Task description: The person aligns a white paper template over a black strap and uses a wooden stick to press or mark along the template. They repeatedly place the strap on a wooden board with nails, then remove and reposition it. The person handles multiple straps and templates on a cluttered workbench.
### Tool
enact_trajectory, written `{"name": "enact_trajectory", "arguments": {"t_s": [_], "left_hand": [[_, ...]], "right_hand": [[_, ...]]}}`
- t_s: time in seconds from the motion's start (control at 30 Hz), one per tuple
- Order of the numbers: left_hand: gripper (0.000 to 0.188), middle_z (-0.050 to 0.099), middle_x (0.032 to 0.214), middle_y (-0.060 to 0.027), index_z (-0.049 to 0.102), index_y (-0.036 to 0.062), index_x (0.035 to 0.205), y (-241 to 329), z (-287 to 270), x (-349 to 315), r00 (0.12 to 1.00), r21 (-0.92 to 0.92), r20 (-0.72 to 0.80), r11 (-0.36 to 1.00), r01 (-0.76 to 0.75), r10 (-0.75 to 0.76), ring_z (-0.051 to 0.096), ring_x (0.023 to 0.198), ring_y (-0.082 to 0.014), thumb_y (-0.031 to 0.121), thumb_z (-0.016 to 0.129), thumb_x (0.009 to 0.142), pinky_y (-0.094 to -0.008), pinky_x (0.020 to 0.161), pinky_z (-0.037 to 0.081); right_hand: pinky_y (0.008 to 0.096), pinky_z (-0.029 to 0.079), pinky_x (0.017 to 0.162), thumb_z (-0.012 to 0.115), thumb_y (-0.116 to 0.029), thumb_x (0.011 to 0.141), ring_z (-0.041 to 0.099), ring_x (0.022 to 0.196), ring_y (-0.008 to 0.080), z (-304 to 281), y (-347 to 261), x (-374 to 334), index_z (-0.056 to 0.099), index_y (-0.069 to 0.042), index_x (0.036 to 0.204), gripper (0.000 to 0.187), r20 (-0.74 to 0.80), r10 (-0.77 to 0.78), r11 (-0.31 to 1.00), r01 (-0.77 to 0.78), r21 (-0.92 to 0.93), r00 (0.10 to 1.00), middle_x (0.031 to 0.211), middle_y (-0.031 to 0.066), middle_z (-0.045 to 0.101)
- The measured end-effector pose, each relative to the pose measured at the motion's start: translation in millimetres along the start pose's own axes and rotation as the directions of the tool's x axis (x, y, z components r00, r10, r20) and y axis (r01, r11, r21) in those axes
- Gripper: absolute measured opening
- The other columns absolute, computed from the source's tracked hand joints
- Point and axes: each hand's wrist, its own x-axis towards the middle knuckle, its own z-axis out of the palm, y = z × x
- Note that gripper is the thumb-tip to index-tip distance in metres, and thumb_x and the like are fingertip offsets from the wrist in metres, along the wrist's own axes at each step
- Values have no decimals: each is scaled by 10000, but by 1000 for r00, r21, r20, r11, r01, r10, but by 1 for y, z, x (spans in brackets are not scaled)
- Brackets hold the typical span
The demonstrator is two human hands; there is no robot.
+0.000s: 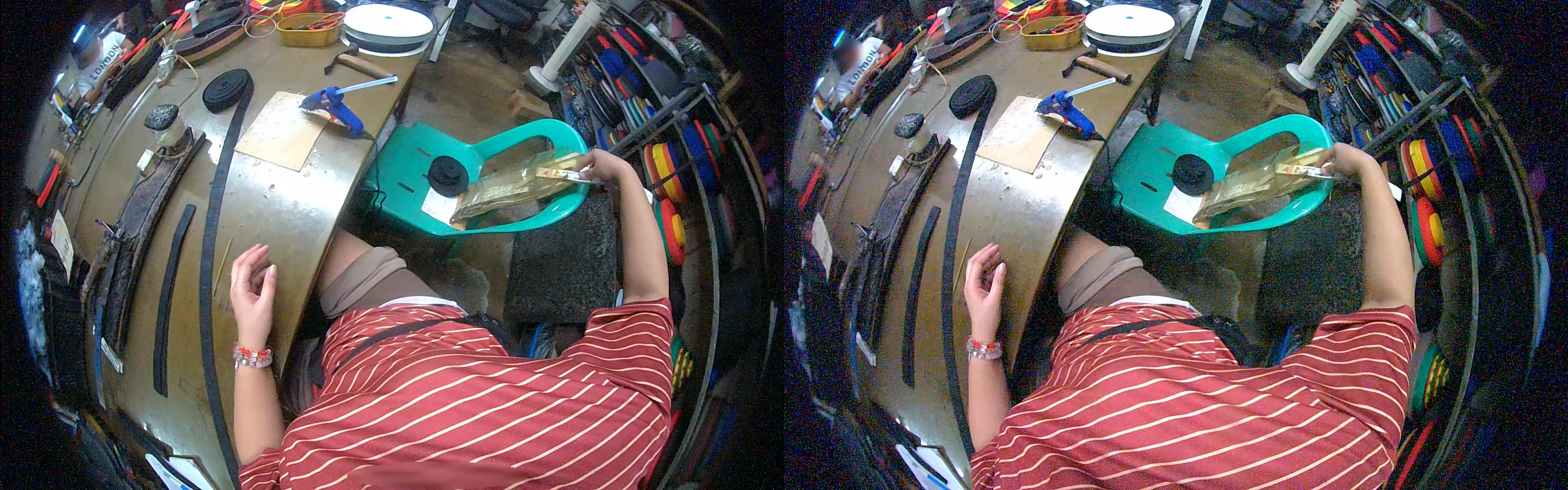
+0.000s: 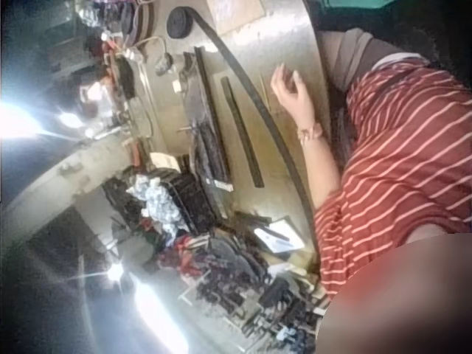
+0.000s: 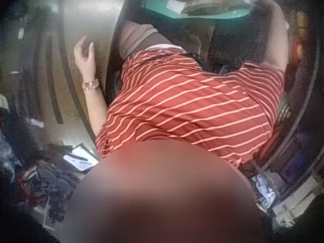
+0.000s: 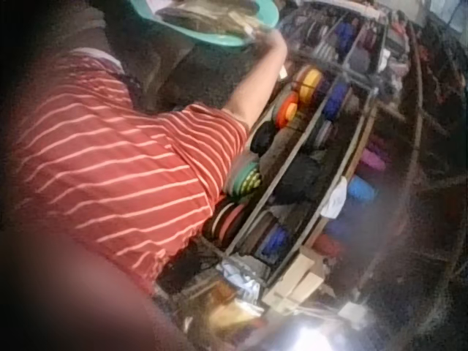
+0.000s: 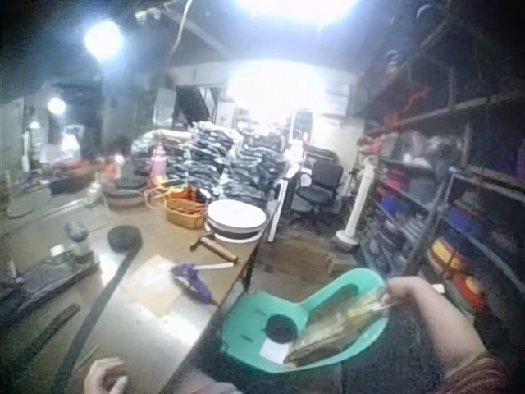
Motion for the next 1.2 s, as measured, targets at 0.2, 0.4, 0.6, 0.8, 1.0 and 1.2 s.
{"name": "enact_trajectory", "arguments": {"t_s": [0.2, 0.4, 0.6, 0.8, 1.0, 1.2], "left_hand": [[289, 498, 1230, -108, 577, 17, 1153, 3, 1, 0, 1000, 36, -5, 999, 30, -30, 563, 1066, -207, 13, 575, 864, -304, 867, 510], [286, 499, 1225, -106, 582, 17, 1144, 4, 2, 0, 999, 3, 6, 999, 43, -43, 556, 1068, -198, 11, 580, 859, -304, 865, 509], [286, 492, 1237, -107, 594, 28, 1133, 2, 1, -1, 999, 22, 14, 998, 52, -52, 553, 1073, -200, 16, 592, 847, -309, 861, 509], [282, 489, 1241, -111, 599, 32, 1127, 2, 2, 0, 999, 34, 7, 998, 48, -48, 554, 1074, -208, 21, 595, 845, -313, 862, 509], [282, 482, 1247, -111, 598, 29, 1129, 0, -1, 0, 995, 7, 24, 996, 92, -92, 550, 1082, -213, 26, 597, 847, -318, 869, 507], [279, 479, 1247, -110, 598, 30, 1129, 2, 1, 0, 997, 28, 20, 997, 76, -76, 548, 1083, -214, 36, 599, 850, -318, 879, 503]], "right_hand": [[322, 501, 733, 700, -53, 730, 650, 779, 186, -31, -16, 0, 709, -56, 980, 250, -57, -44, 916, 17, -400, 997, 853, 92, 706], [327, 506, 691, 725, -118, 748, 635, 737, 161, -25, 6, 20, 718, -95, 984, 237, 25, -74, 997, 75, -33, 997, 866, 72, 709], [421, 509, 699, 690, -94, 702, 654, 816, 310, 46, -16, 45, 681, -101, 812, 110, -342, -167, 931, 34, -362, 925, 835, 148, 679], [453, 506, 718, 615, -325, 793, 634, 849, 347, 3, 18, -5, 667, -45, 851, 291, -758, 94, 908, -367, -201, 646, 884, 189, 655], [390, 520, 562, 375, -859, 707, 641, 647, 232, 46, 71, -71, 627, -9, 871, 901, 461, 424, 564, -626, 539, 780, 753, 136, 629], [419, 520, 642, 512, -780, 725, 613, 789, 239, 129, 86, -54, 597, -72, 994, 763, 32, 489, 324, -216, 921, 872, 866, 92, 587]]}}
